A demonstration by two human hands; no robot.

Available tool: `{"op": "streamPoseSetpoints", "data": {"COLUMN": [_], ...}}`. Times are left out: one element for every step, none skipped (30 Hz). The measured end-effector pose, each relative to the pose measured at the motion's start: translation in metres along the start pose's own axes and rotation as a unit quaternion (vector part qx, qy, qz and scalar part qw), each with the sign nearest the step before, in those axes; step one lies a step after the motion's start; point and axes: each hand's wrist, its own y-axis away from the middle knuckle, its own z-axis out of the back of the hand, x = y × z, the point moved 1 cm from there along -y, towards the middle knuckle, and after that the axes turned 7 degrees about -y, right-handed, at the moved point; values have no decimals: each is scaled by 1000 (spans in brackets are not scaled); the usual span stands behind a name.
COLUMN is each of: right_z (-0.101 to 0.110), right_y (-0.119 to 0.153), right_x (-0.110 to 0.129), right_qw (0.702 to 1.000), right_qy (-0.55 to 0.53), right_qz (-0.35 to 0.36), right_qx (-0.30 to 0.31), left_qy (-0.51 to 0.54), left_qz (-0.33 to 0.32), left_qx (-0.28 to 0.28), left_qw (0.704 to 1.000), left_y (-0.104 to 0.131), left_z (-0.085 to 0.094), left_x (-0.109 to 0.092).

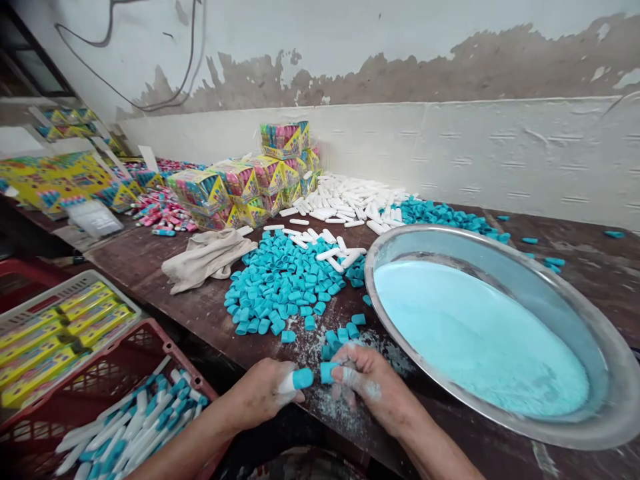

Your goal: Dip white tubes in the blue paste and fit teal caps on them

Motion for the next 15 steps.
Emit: {"op": "streamPoseSetpoints", "data": {"right_z": [2, 2, 2, 1, -1, -3, -5, -6, -6, -5, -4, -3, -3, -4, -6], "right_y": [-4, -11, -18, -26, -34, -42, -48, -52, -54, -55, -54, -52, -52, -52, -54], "right_x": [3, 6, 10, 13, 17, 20, 22, 24, 25, 26, 27, 27, 28, 28, 29], "right_qw": [999, 996, 989, 974, 950, 919, 888, 861, 840, 827, 820, 815, 806, 796, 786], "right_qy": [29, 76, 139, 215, 300, 382, 450, 501, 535, 555, 564, 572, 585, 599, 612], "right_qz": [9, 24, 43, 62, 81, 93, 97, 94, 88, 83, 79, 76, 75, 75, 78], "right_qx": [-12, -26, -39, -47, -45, -33, -14, 7, 26, 39, 46, 49, 50, 45, 34], "left_qy": [29, 55, 76, 93, 105, 112, 115, 116, 118, 122, 130, 137, 142, 145, 147], "left_qz": [20, 40, 58, 74, 89, 101, 112, 122, 128, 131, 131, 131, 131, 130, 129], "left_qx": [-14, -35, -60, -87, -112, -133, -149, -161, -171, -178, -183, -188, -192, -194, -194], "left_qw": [999, 997, 994, 989, 984, 980, 976, 973, 970, 968, 966, 964, 962, 961, 961], "left_y": [1, 3, 4, 6, 7, 9, 10, 11, 12, 13, 13, 13, 13, 12, 11], "left_z": [1, 2, 4, 5, 7, 9, 10, 11, 13, 14, 15, 16, 16, 16, 16], "left_x": [4, 7, 10, 13, 15, 17, 19, 21, 23, 25, 27, 30, 32, 33, 34]}}
